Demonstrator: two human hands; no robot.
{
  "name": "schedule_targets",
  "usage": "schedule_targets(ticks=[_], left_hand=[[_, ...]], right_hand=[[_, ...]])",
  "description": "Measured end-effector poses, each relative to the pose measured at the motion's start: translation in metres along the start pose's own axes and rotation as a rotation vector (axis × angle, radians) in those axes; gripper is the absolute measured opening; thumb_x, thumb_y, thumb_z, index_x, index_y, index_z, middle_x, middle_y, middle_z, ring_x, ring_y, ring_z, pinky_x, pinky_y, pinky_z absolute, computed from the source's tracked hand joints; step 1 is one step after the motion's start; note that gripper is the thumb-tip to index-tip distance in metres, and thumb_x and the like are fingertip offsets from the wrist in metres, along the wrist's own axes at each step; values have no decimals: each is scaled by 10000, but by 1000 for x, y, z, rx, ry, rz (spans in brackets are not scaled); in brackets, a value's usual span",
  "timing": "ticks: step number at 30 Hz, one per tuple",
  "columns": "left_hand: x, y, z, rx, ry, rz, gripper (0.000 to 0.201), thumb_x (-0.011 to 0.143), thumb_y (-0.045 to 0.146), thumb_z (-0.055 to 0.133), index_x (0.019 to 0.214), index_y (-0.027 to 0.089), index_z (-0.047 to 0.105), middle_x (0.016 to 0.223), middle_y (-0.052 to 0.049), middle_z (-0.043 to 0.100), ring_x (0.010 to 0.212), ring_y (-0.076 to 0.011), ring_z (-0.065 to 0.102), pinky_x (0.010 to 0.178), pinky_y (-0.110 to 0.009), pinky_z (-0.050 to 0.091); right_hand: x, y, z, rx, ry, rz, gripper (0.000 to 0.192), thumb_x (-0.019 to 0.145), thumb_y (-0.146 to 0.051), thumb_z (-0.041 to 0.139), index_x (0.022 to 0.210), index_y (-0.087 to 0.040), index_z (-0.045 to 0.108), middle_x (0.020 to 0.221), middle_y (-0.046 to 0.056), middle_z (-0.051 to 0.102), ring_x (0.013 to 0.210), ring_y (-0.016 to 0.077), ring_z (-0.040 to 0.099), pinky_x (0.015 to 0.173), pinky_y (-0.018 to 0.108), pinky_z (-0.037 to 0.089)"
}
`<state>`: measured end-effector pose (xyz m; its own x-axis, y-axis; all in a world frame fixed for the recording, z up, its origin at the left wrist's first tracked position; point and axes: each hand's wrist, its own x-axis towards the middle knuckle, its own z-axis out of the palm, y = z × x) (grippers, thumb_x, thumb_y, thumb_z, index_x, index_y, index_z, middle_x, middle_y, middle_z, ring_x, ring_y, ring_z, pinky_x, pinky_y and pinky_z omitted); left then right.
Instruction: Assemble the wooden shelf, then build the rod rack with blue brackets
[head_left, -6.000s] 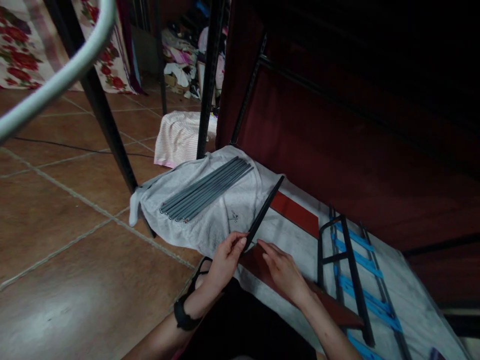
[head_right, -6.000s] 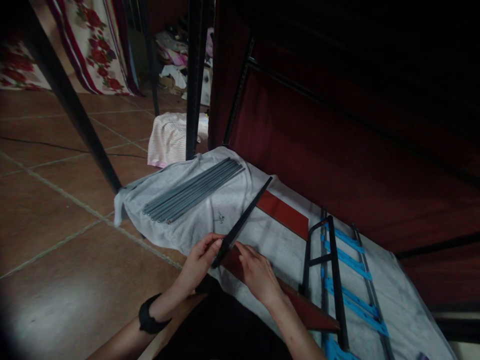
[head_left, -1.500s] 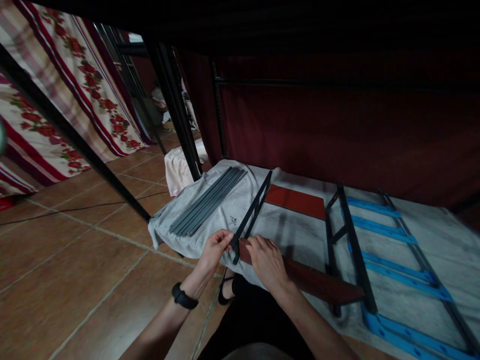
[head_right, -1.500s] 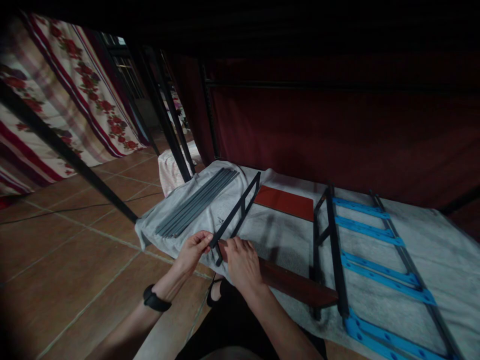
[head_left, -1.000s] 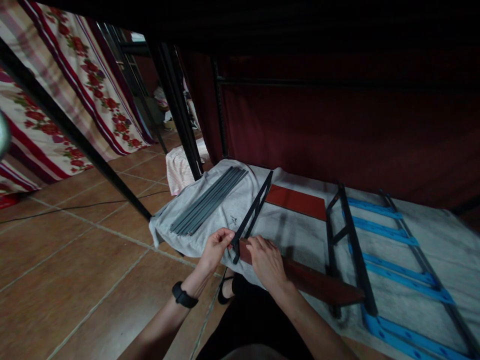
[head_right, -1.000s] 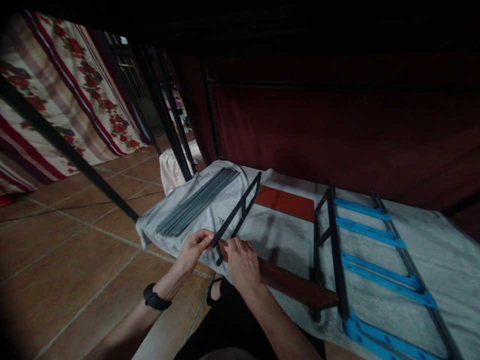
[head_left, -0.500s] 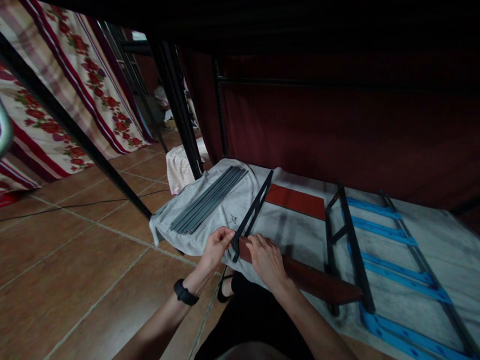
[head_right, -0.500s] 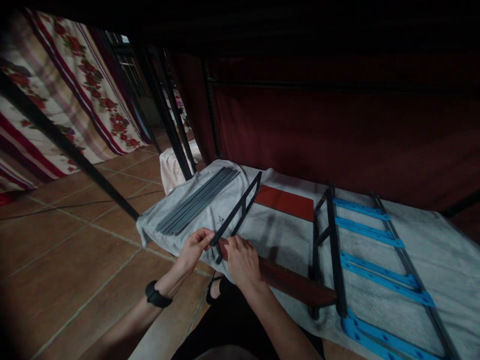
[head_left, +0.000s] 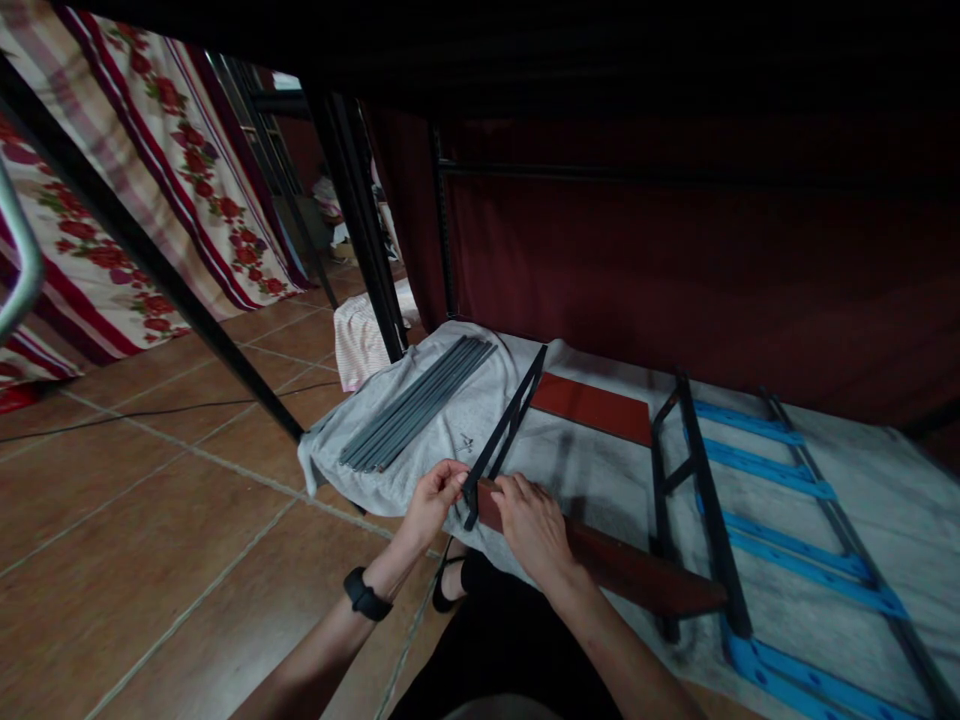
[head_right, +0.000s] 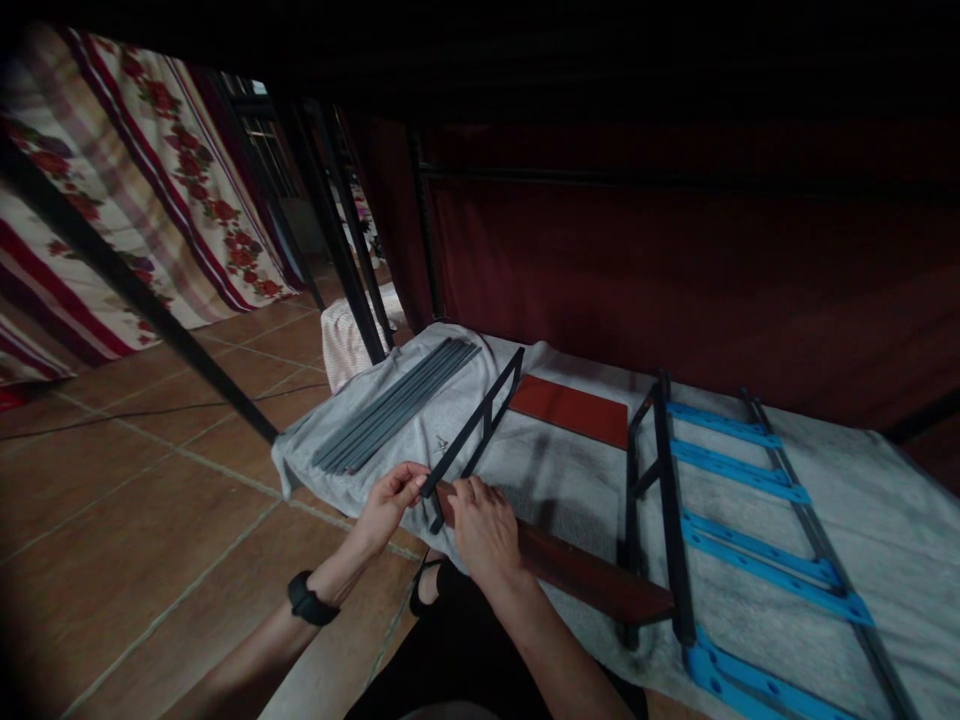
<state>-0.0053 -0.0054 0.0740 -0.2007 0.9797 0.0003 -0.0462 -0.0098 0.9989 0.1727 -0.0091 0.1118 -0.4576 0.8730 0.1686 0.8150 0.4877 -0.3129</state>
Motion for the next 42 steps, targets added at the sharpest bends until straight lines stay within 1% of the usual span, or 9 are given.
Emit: schedule_targets(ticks=[3,8,16,18,23,30,36,38,42], left_hand=[[1,-1,-3,-5,-36,-15,341,793,491,696,860,158,663,655,20,535,584,-99,445,546,-213,349],[5,-3,0,19,-35,-49,370,786,507,707,737,160,590,604,42,456,544,-81,372,517,-208,292],[4,-3,3,40,-34,92,317,812,475,675,842,166,613,738,7,545,681,-125,475,609,-233,380],[4,-3,3,28,-42,69,330,823,493,657,857,168,615,728,13,541,662,-122,465,602,-235,372],[8,-7,1,32,-35,-22,370,801,516,675,750,168,563,619,48,446,569,-94,378,553,-227,309],[6,-1,-1,30,-79,22,344,793,490,682,848,156,621,708,16,543,642,-111,450,592,-227,361],[7,-1,2,24,-70,-46,373,805,510,681,748,168,543,592,62,404,527,-76,338,514,-210,266],[8,-3,4,23,-55,-6,372,800,508,686,741,174,533,614,53,438,558,-86,385,546,-210,315],[8,-6,5,50,-31,145,350,810,505,676,743,181,562,687,20,511,674,-123,472,654,-240,398]], right_hand=[[0,1,1,1,3,-5,248,1035,-282,347,1085,-239,586,1031,46,668,942,196,642,826,309,447],[0,2,0,1,15,-16,243,1034,-265,347,1085,-233,582,1036,48,668,947,194,640,833,305,440],[0,1,1,-5,17,-1,237,1034,-267,356,1103,-242,581,1034,36,673,943,192,648,814,304,440],[0,2,1,-11,18,-6,247,1037,-280,346,1100,-242,581,1030,36,671,935,192,648,797,306,442],[0,3,1,-26,12,-9,244,1035,-285,352,1100,-241,583,1030,37,668,923,196,647,786,313,444],[0,3,3,-26,21,-15,237,1035,-277,348,1103,-238,572,1025,36,666,921,198,643,800,318,438],[0,4,4,-38,7,-11,247,1038,-284,333,1095,-240,569,1037,42,659,927,192,640,795,313,435],[0,4,4,-42,2,-7,252,1040,-287,327,1088,-240,570,1038,43,659,930,192,640,792,312,436],[0,3,4,-33,10,-14,252,1041,-284,326,1080,-238,570,1029,41,663,927,188,644,809,306,434]])
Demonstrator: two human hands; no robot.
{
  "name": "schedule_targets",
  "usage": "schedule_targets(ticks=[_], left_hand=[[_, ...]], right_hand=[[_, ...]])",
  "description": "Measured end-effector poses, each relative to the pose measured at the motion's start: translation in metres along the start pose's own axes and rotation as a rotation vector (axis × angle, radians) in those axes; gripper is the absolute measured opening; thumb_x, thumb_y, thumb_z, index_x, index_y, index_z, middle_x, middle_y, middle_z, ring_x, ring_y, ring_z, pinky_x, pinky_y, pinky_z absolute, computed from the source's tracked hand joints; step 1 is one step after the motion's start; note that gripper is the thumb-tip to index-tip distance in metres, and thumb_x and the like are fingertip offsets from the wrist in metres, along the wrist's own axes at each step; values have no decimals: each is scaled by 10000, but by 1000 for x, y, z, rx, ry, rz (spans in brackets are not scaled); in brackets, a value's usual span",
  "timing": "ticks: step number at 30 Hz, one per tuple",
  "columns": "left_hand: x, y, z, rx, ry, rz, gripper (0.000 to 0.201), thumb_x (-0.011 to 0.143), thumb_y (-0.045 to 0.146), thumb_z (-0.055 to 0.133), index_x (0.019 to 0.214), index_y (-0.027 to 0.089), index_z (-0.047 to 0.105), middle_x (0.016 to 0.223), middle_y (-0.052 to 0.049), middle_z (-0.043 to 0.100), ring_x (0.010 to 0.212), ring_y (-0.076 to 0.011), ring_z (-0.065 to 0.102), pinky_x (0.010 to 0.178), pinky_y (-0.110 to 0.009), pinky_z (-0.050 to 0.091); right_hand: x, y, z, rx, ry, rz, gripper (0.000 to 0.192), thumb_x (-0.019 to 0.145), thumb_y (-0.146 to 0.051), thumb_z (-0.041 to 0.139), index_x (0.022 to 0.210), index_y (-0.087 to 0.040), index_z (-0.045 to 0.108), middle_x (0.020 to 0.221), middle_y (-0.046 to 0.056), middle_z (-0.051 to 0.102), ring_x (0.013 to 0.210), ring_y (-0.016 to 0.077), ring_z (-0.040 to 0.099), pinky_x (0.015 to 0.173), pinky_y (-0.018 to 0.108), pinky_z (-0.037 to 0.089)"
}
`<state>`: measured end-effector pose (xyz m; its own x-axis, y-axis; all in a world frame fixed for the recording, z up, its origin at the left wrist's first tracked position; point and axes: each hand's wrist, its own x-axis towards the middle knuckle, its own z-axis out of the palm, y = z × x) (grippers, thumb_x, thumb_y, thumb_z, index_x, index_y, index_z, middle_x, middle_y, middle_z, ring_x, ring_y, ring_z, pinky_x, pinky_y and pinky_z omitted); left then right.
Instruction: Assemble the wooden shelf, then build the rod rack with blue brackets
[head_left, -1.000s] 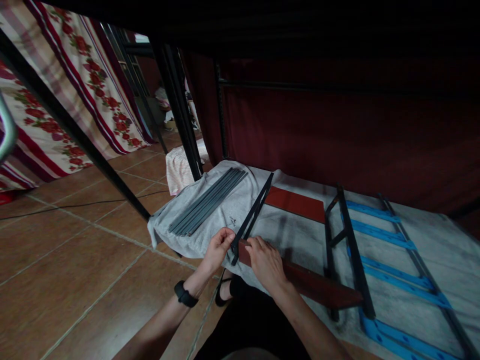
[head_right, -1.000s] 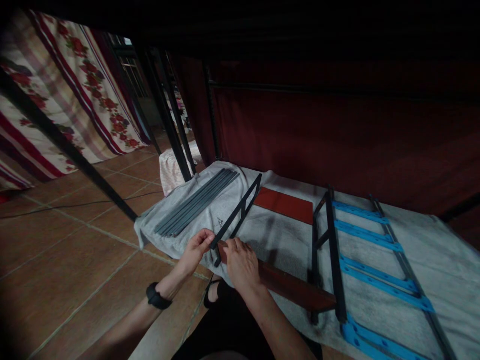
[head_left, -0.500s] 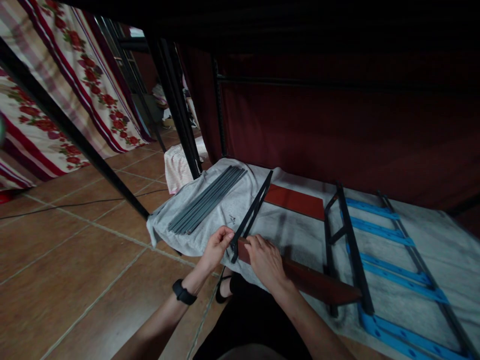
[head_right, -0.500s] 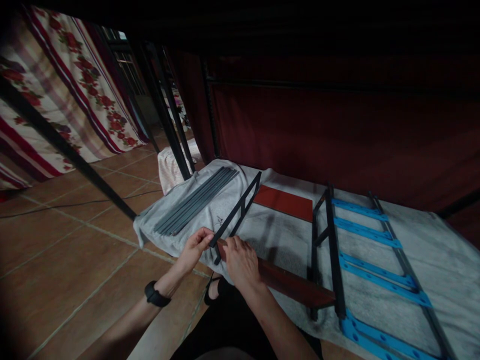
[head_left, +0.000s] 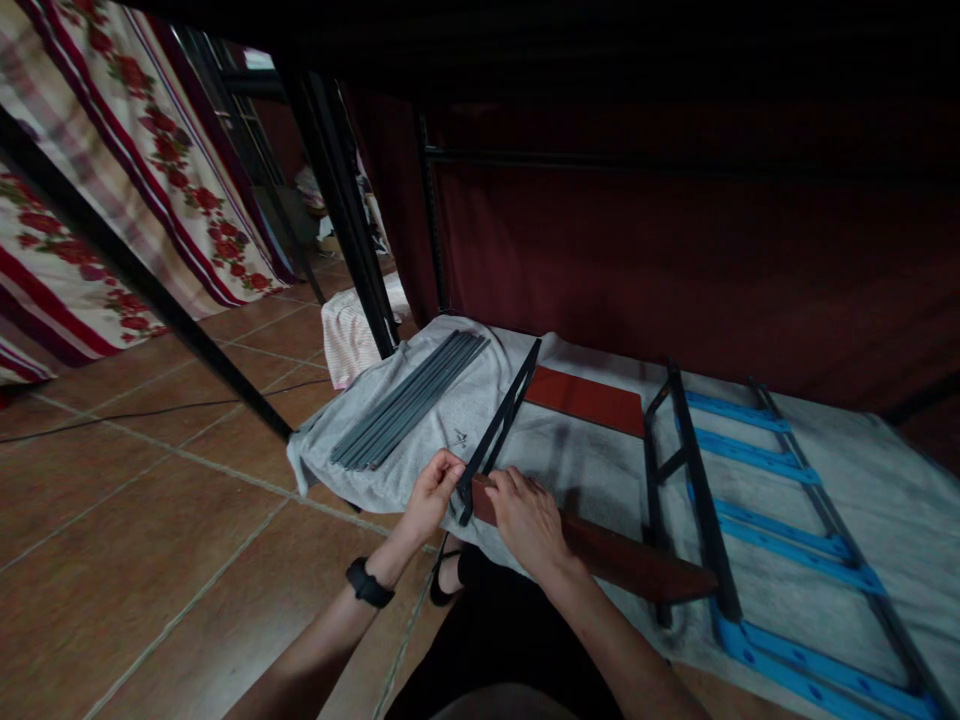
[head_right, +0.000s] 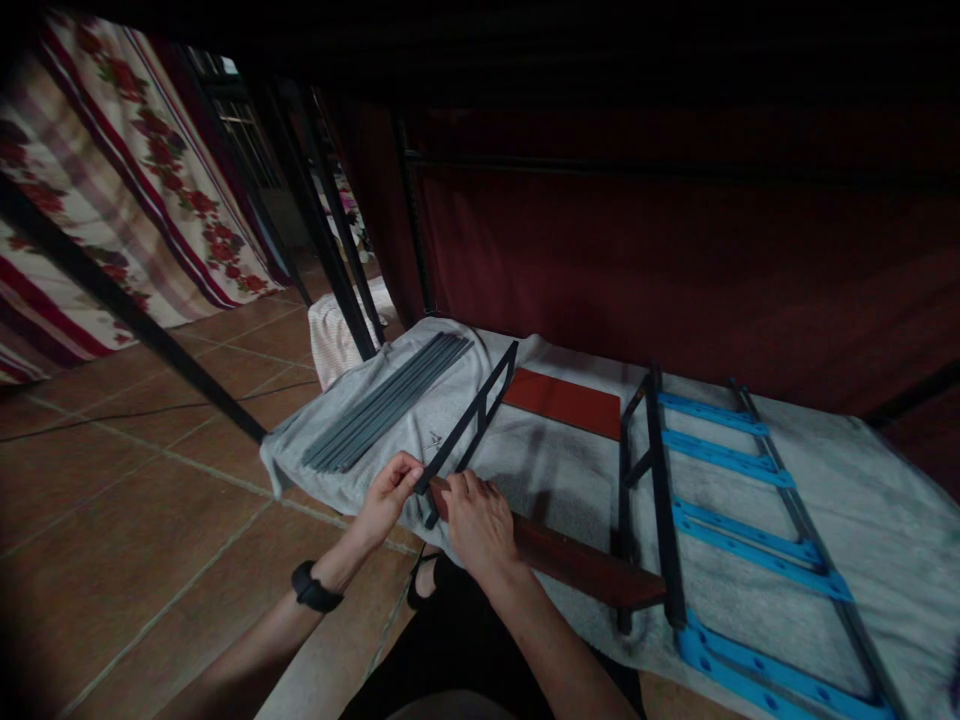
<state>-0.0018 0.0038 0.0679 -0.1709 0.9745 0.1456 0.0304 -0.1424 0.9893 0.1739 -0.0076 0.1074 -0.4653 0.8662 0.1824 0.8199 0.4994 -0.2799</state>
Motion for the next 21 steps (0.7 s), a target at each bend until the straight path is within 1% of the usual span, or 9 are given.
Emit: schedule_targets(ticks=[2,5,8,10,11,15,17,19,21], left_hand=[[-1,-1,-2,13,-13,23,330,819,498,672,777,181,589,717,10,528,704,-131,482,668,-245,400],[-2,-2,-5,-16,-41,-36,332,845,511,638,847,181,601,720,16,519,671,-124,455,621,-238,373],[-1,-2,-8,-8,-56,-115,371,846,536,624,771,179,552,639,46,428,587,-101,369,556,-230,309],[1,-1,-8,28,-76,-130,403,834,541,633,705,182,506,602,59,366,565,-95,331,542,-229,287],[1,-1,-8,45,-86,-122,406,832,540,633,694,183,497,601,59,361,571,-97,335,547,-229,292],[2,-1,-8,99,-96,-20,363,841,521,619,740,186,525,676,26,467,672,-130,439,637,-248,380],[1,-3,-9,101,-103,5,340,847,512,614,777,187,542,718,12,502,712,-142,467,668,-256,400],[0,-5,-10,76,-111,-21,328,856,507,609,809,189,548,720,16,494,695,-136,454,644,-246,388],[-1,-6,-10,39,-121,-76,344,868,523,593,812,188,541,689,30,452,643,-119,412,591,-231,348]], right_hand=[[0,0,0,4,5,-2,247,1040,-285,331,1077,-239,571,1027,39,664,925,187,646,809,305,436],[0,1,0,0,3,0,245,1038,-284,336,1083,-242,572,1032,39,665,928,189,646,800,307,442],[1,1,0,-1,0,6,257,1039,-288,329,1099,-243,575,1046,41,666,933,191,647,809,312,445],[1,1,0,1,-3,11,260,1040,-292,328,1099,-243,577,1048,40,666,932,191,648,816,313,443],[1,1,0,3,-5,13,258,1040,-294,330,1096,-244,577,1048,38,666,933,191,647,816,310,442],[1,0,-1,4,-16,18,247,1039,-293,339,1089,-245,576,1044,36,666,944,190,646,821,306,440],[0,0,-1,3,-16,18,242,1038,-290,343,1098,-245,573,1048,37,666,943,188,647,820,305,443],[0,0,-1,4,-11,17,237,1037,-286,346,1103,-246,571,1053,38,666,943,185,648,819,302,445],[0,0,-2,3,-7,16,237,1037,-283,347,1099,-243,572,1052,41,666,943,184,650,821,301,448]])
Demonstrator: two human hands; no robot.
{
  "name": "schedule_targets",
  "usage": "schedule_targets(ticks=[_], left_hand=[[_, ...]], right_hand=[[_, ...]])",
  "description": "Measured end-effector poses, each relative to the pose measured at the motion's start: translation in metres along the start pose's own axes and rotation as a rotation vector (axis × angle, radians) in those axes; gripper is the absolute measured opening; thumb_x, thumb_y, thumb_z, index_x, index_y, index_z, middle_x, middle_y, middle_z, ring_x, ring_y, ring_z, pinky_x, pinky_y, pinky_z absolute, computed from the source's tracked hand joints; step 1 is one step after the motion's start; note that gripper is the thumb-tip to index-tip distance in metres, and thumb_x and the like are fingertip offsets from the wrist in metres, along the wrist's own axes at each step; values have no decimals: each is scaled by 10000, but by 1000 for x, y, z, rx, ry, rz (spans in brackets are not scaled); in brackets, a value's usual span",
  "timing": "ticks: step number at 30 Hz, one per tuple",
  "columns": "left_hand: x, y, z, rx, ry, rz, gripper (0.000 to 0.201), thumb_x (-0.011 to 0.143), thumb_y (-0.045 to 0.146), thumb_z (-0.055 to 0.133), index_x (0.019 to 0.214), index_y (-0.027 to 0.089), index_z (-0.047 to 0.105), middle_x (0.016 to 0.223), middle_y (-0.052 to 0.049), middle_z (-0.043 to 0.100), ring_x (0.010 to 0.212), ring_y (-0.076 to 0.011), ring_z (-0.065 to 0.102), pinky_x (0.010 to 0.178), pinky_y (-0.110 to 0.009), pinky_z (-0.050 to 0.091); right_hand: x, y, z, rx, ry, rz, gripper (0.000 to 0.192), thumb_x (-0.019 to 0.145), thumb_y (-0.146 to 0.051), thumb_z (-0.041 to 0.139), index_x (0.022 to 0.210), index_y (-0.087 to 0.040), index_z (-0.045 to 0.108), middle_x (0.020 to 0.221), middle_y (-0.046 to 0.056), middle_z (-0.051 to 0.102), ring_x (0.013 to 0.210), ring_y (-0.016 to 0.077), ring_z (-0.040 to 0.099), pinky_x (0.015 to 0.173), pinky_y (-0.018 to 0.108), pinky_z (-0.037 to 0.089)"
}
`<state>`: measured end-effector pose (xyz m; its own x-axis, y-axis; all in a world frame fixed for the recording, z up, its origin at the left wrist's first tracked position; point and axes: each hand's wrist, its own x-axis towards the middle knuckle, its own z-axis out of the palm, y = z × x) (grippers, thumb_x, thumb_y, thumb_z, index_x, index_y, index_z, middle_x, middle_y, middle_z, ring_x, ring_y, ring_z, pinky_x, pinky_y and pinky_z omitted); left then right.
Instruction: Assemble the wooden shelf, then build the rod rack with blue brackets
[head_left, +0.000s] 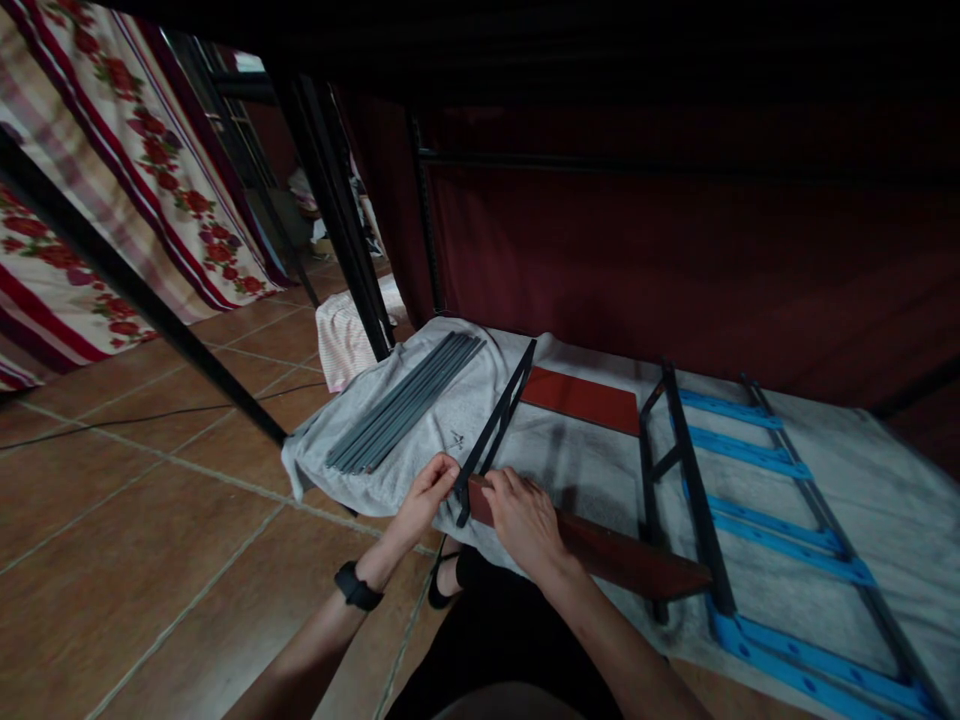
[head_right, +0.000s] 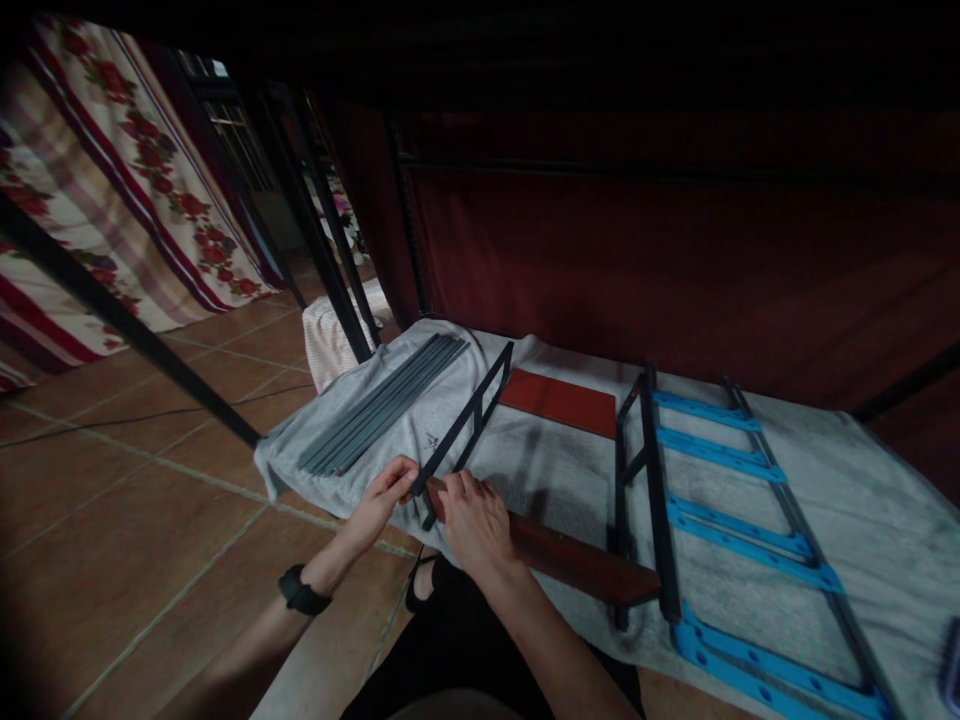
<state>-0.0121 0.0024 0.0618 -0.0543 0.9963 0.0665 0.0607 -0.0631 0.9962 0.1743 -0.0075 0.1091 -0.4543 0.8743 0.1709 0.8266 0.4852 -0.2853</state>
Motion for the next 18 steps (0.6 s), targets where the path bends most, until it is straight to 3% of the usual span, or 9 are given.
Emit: schedule_targets(ticks=[6,14,18], left_hand=[[2,8,3,-20,-17,-154,418,826,575,625,763,190,475,647,54,395,583,-93,352,534,-207,275],[2,1,5,20,34,81,328,866,502,601,798,189,529,730,30,449,696,-120,423,657,-230,375],[2,-1,2,-26,-1,42,342,846,521,630,822,187,560,738,22,484,684,-120,447,639,-228,389]], right_hand=[[0,-1,0,-11,-3,0,239,1035,-284,349,1099,-235,574,1056,51,667,941,186,651,811,301,450],[-1,0,-1,6,-3,-3,257,1043,-276,320,1087,-233,570,1054,37,668,940,182,652,820,299,451],[0,1,-1,8,1,-17,248,1040,-267,330,1089,-230,570,1058,43,669,948,179,652,827,296,451]])
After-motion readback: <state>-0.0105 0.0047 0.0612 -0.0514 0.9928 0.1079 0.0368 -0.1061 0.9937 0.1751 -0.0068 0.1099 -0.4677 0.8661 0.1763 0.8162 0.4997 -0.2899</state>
